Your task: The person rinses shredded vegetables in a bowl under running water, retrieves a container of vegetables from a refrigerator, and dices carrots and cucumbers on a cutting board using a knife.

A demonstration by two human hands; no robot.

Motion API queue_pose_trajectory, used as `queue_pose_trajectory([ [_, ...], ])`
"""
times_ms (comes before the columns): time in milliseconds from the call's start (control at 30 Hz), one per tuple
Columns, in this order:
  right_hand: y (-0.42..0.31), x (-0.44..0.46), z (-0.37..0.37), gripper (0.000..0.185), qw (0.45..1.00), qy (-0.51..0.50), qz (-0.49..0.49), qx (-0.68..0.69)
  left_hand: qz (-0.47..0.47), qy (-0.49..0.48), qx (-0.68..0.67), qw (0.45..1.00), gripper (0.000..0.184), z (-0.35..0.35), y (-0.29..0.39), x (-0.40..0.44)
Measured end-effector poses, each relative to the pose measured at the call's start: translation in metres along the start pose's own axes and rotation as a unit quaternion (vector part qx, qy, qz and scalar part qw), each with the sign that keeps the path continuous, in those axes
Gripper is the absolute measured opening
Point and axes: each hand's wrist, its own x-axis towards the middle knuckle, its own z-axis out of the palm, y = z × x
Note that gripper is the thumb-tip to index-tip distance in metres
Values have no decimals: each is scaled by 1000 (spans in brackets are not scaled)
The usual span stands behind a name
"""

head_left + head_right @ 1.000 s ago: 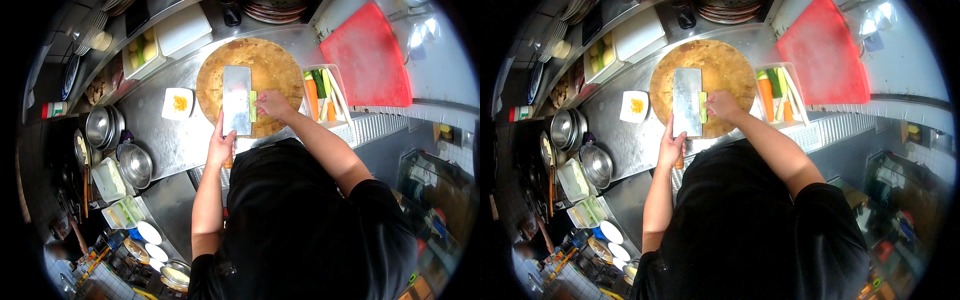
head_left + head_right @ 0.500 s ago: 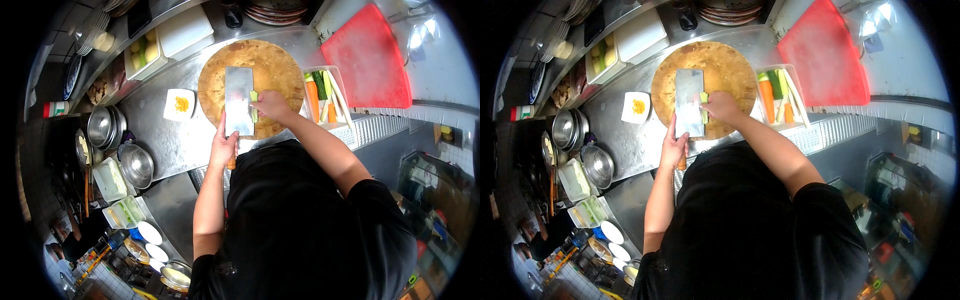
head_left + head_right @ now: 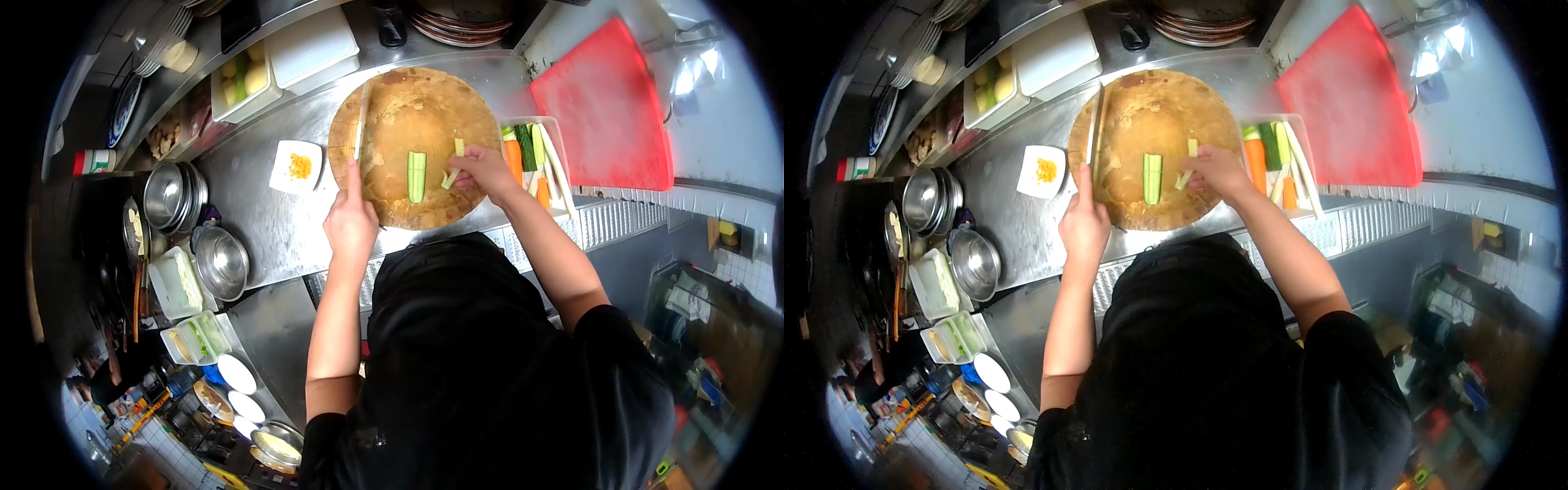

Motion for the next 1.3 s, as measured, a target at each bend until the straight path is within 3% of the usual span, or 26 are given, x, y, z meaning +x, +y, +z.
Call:
queue_pose_trajectory([
  [33, -2, -2, -5, 15, 1000, -2, 0, 21, 49, 45, 71, 995, 75, 14, -5, 5],
  [167, -19, -12, -12, 13, 992, -23, 17, 119, 92, 44, 163, 981, 56, 50, -9, 20],
  [267, -27, -19, -11, 13, 987, -42, 19, 156, 150, 168, 55, 973, 48, 42, 7, 15],
  [300, -28, -21, -8, 13, 986, -54, 18, 158, 141, 166, -47, 975, 39, 44, 12, 12],
  [333, -34, -27, -2, 14, 988, -47, 9, 144, 106, 125, -200, 966, 35, 42, 19, 8],
  [367, -42, -34, 9, 15, 990, -53, 2, 128, 45, -13, -294, 955, 36, 37, 19, 6],
  [400, -49, -38, 26, 16, 991, -72, -3, 110, -96, -124, -491, 857, 40, 37, 24, 1],
  [433, -54, -41, 39, 20, 996, -83, -20, 31, -95, -161, -637, 748, 44, 45, 19, -2],
  [467, -59, -47, 53, 20, 994, -88, -35, -61, -170, -166, -724, 648, 45, 27, 30, -8],
  [533, -49, -43, 71, 17, 969, -139, -130, -156, -186, -186, -762, 592, 46, 15, 24, -19],
  [600, -47, -48, 92, 26, 934, -140, -199, -263, -137, -118, -832, 524, 42, 24, 18, -32],
  [767, -52, -79, 154, 32, 803, -222, -340, -436, -148, 36, -848, 507, 31, 19, -13, -79],
  [900, -45, -92, 184, 34, 749, -321, -349, -463, -270, 165, -821, 476, 30, 18, -35, -138],
  [1000, -43, -91, 194, 34, 722, -360, -358, -470, -317, 307, -808, 390, 22, 25, -52, -208],
  [1033, -49, -94, 199, 33, 711, -368, -357, -482, -368, 346, -772, 386, 20, 15, -60, -233],
  [1067, -50, -93, 201, 33, 714, -373, -352, -476, -399, 393, -742, 369, 30, 29, -76, -266],
  [1100, -51, -89, 201, 32, 719, -377, -347, -469, -427, 442, -683, 395, 29, 46, -97, -304],
  [1200, -54, -82, 204, 30, 726, -381, -335, -464, -496, 531, -592, 349, 24, 34, -159, -403],
  [1233, -54, -75, 201, 31, 727, -384, -329, -465, -484, 546, -587, 351, 35, 56, -196, -451],
  [1300, -54, -63, 193, 30, 719, -383, -328, -478, -692, 428, -481, 326, 75, 68, -234, -513],
])
